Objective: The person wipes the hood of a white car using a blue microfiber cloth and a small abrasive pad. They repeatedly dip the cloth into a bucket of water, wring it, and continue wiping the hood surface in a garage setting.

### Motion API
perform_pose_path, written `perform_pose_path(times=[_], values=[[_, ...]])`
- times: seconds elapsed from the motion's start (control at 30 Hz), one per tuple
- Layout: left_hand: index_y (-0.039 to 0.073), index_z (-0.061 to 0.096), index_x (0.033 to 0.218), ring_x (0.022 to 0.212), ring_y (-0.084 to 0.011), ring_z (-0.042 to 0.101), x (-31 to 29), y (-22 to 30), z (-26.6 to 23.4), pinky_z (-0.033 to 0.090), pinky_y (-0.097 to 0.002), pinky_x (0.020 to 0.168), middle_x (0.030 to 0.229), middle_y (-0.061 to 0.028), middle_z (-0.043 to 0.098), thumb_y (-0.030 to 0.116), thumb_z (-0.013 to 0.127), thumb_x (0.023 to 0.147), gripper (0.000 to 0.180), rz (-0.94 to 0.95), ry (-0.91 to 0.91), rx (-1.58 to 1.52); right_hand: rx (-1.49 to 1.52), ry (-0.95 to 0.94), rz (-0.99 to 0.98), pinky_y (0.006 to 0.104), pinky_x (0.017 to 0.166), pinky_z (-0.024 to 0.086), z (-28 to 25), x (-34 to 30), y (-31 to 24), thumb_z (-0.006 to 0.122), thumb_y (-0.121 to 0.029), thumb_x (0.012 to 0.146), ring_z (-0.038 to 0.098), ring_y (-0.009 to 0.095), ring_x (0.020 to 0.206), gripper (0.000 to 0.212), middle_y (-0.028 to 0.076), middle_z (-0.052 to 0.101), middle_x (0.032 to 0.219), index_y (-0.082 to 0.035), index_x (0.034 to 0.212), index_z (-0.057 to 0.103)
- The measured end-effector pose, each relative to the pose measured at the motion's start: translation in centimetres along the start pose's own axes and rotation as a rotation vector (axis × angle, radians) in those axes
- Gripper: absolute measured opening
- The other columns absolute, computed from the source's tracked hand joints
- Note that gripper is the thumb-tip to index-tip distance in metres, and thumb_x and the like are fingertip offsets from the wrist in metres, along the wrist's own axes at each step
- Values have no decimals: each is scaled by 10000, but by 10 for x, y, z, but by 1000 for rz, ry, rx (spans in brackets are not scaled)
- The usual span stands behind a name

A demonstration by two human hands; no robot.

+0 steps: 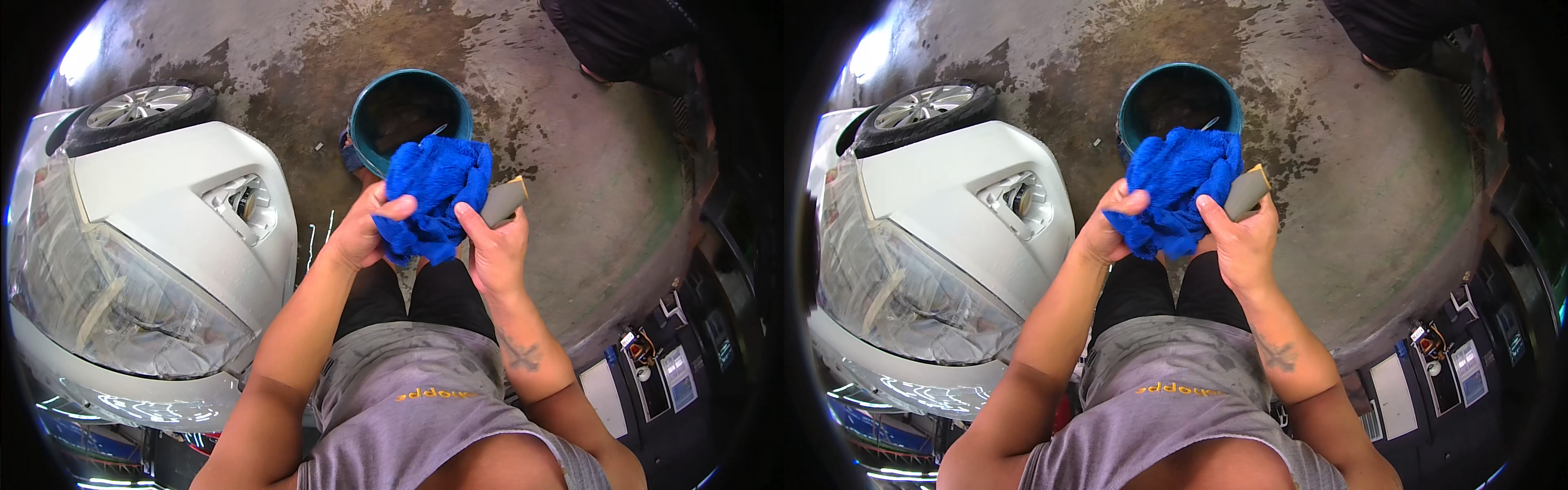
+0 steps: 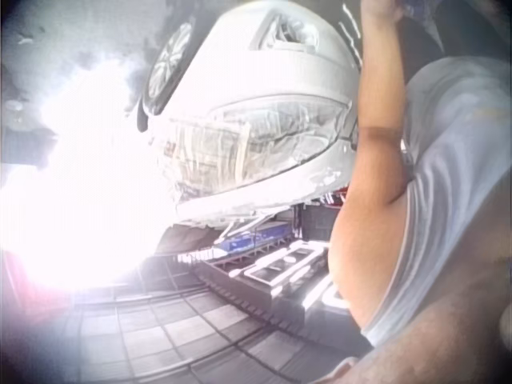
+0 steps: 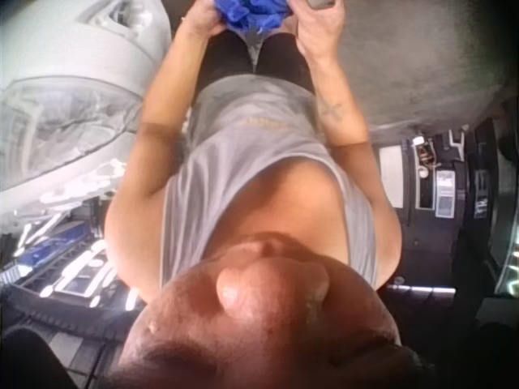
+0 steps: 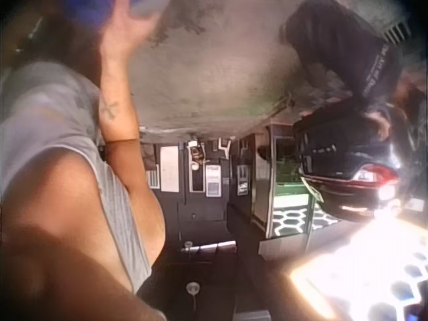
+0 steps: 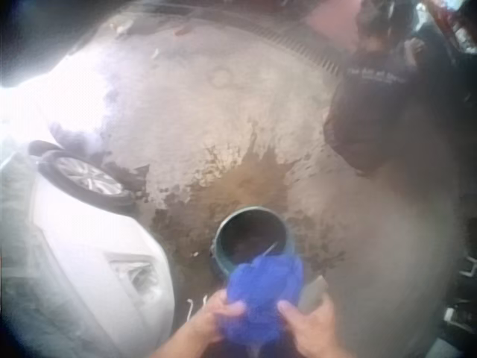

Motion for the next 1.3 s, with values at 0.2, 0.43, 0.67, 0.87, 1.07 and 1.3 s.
perform_pose_path(times=[0.2, 0.43, 0.67, 0.87, 1.07, 1.3], values=[[-20, 545, 1468, 1343, -308, 605, -1, 19, -35, 447, -502, 1174, 1454, -173, 629, 327, 559, 1088, 515, 169, 233, -352, 469, -136, 112, 489, 1051, 559, -21, 0, -30, 646, 5, 880, 686, 276, 1151, 446, 128, 667, 1230, -62, 1302, 516], [14, 435, 1575, 1455, -365, 513, -3, 19, -27, 389, -567, 1214, 1573, -186, 533, 461, 417, 1128, 634, 171, 140, -387, 565, -198, 161, 544, 1200, 425, -52, 5, -27, 640, -140, 818, 570, 375, 1362, 618, 188, 599, 1421, -48, 1412, 495], [14, 479, 1542, 1422, -343, 547, -5, 17, -26, 417, -539, 1200, 1536, -165, 573, 432, 406, 1139, 586, 167, 64, -442, 604, -261, 148, 564, 1220, 396, -55, 4, -26, 600, -170, 786, 549, 398, 1386, 717, 206, 571, 1481, -56, 1483, 477], [9, 473, 1546, 1426, -338, 543, -6, 15, -24, 413, -542, 1202, 1545, -168, 564, 439, 420, 1136, 596, 152, 72, -422, 619, -228, 192, 581, 1209, 408, -72, 4, -16, 574, -195, 804, 550, 412, 1394, 762, 223, 555, 1525, -29, 1541, 470], [4, 451, 1560, 1438, -334, 532, -6, 16, -19, 406, -538, 1209, 1565, -171, 542, 430, 412, 1140, 599, 167, 45, -394, 604, -208, 170, 553, 1187, 435, -70, 5, -22, 570, -172, 794, 578, 395, 1351, 708, 219, 585, 1464, -18, 1480, 487], [-1, 444, 1562, 1446, -338, 524, -7, 18, -14, 400, -540, 1213, 1569, -171, 538, 415, 413, 1141, 592, 193, -10, -370, 642, -257, 155, 577, 1195, 428, -74, 6, -22, 578, -185, 797, 573, 420, 1368, 758, 231, 571, 1510, -7, 1528, 486]])
Point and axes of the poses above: each hand's wrist, its own x-axis towards the middle knuckle, its own z-axis out of the palm, y = z × x, the point moved 6 cm from there along x, towards the middle knuckle
